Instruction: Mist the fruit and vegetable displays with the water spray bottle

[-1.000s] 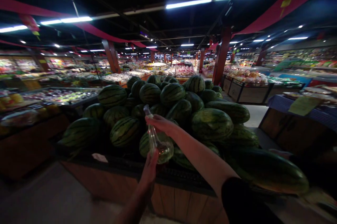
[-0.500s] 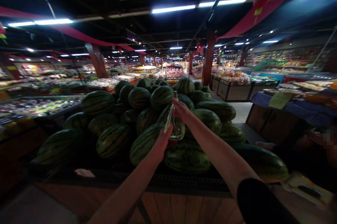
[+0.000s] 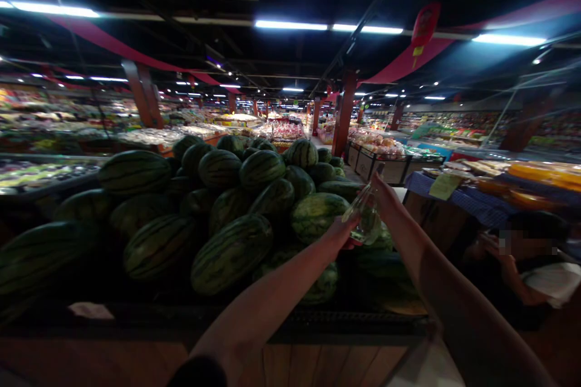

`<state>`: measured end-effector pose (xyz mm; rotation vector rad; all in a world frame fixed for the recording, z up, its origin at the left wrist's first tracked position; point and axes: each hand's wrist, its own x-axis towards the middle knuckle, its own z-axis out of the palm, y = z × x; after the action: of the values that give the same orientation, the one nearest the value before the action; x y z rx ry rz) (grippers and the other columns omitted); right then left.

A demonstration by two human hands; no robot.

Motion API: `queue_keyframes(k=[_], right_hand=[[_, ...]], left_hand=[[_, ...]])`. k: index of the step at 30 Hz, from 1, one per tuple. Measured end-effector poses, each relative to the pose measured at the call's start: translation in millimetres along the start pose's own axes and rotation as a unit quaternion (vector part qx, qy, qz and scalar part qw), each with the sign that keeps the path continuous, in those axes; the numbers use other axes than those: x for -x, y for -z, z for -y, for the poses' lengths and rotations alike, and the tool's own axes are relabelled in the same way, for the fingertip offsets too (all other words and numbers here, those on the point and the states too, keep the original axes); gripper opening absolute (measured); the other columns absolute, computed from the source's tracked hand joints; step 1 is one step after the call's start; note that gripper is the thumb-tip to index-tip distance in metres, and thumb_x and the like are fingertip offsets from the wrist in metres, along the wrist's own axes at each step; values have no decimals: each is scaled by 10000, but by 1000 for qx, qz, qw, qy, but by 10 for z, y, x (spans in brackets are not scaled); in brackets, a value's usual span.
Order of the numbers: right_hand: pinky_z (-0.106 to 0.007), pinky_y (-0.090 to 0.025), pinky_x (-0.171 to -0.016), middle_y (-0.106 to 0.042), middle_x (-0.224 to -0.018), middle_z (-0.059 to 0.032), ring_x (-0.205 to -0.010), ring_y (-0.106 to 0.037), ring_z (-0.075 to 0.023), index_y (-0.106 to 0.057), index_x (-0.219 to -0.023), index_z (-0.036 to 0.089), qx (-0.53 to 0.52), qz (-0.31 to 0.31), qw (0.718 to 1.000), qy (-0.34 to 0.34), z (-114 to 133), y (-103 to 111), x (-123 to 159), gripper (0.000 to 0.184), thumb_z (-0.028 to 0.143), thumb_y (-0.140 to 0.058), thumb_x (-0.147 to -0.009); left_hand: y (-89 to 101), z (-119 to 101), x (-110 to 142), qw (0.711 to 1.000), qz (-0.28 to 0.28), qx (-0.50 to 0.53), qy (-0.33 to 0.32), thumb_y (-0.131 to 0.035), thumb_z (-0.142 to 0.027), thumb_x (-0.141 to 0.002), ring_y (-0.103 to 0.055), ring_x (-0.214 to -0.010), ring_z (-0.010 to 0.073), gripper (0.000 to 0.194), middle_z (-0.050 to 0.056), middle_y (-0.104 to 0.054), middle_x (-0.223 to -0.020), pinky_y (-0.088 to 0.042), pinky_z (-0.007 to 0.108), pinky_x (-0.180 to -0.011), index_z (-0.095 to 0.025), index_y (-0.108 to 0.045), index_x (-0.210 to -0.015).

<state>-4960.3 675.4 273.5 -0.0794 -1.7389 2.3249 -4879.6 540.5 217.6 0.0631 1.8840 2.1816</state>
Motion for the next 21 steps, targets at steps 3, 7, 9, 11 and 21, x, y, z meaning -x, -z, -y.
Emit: queue_keyframes(k=[3,7,9,11,21], right_hand=[[-251,-585,-543,-729,-718,-8,-614,-732,-177,-671,-948,204,7,-9,1000,2,1,100,-103,227,425,-690,-1002],[-272,-593,-550,-726,-720,-19,-598,-718,-179,-682,-912,201,-1,49,999,-12,-63,-106,-203,253,443,-735,-965],[-274,-580,-545,-710,-703,-9,-569,-694,-167,-673,-874,206,-15,84,996,-1,-125,-343,-222,271,455,-728,-964],[-277,-561,-531,-696,-682,3,-547,-675,-164,-658,-851,216,-26,115,993,8,-200,-639,-216,291,478,-740,-947],[-277,-544,-514,-706,-700,11,-514,-656,-155,-669,-853,203,-70,252,965,33,-394,-2230,311,373,515,-866,-800]], left_hand=[[-80,30,-39,1000,9,2,-2,-583,-549,-1003,-637,-580,106,427,66,-792,-927,-434,186,-522,-161,-730,-1104],[48,49,-87,999,-25,20,-15,-564,-535,-1004,-630,-593,134,458,95,-783,-905,-442,232,-555,-124,-733,-1113],[216,36,-77,997,-59,30,-31,-579,-560,-986,-618,-600,138,481,96,-773,-892,-444,248,-576,-122,-728,-1118],[435,11,-26,994,-89,37,-51,-600,-582,-965,-618,-618,136,484,88,-770,-913,-449,247,-589,-146,-720,-1137],[1617,-121,653,964,-217,35,-152,-675,-767,-812,-692,-961,211,709,62,-749,-1155,-492,265,-717,-224,-632,-1268]])
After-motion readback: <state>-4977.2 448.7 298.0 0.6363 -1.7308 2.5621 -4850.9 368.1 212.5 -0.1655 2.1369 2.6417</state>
